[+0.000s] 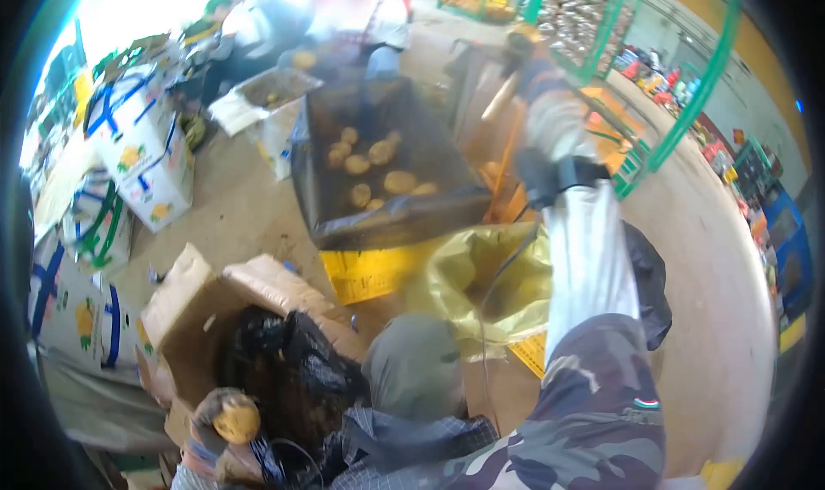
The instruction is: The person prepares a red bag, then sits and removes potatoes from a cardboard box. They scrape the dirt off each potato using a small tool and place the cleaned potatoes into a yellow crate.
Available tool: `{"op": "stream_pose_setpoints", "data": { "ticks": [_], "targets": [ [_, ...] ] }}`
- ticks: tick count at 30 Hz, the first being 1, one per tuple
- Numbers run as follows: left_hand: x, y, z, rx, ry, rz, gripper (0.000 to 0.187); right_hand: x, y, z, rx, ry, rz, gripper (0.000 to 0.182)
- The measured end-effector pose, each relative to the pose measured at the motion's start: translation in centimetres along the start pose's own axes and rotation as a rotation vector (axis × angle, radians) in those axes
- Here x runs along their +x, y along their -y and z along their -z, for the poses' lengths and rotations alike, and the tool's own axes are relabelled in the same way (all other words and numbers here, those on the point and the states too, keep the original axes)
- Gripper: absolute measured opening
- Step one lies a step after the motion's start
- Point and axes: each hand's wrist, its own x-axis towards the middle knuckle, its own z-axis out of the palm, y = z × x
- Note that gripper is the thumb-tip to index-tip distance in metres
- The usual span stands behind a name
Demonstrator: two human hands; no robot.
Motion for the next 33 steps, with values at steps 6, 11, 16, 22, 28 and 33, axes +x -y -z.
{"op": "stream_pose_setpoints", "data": {
  "ticks": [6, 11, 16, 22, 28, 33],
  "targets": [
    [-0.1, 1.9, 0.6, 0.546, -0.091, -0.525, 0.038, -27.3, -1.3, -19.4, -0.559, 0.666, 0.542, 0.035],
    [-0.2, 3.6, 0.3, -0.59, -0.178, -0.124, 0.046, -48.1, -8.0, -28.7, -0.31, 1.205, -0.262, 0.032],
    [-0.8, 3.9, 0.9, -0.45, -0.099, -0.253, 0.052, -56.5, -11.8, -32.3, -0.176, 1.294, -0.891, 0.04],
    [-0.7, 3.1, -0.3, -0.25, -0.263, -0.149, 0.068, -58.3, -16.9, -31.2, -0.068, 1.201, -0.481, 0.047],
    [0.0, 6.4, 1.3, -0.072, -0.329, -0.255, 0.056, -57.9, -16.2, -31.0, -0.268, 1.26, -0.416, 0.033],
    [-0.7, 9.1, 0.0, 0.44, -0.555, -0.443, 0.054, -58.8, -17.8, -29.6, -0.247, 1.25, -0.495, 0.037]
  ]
}}
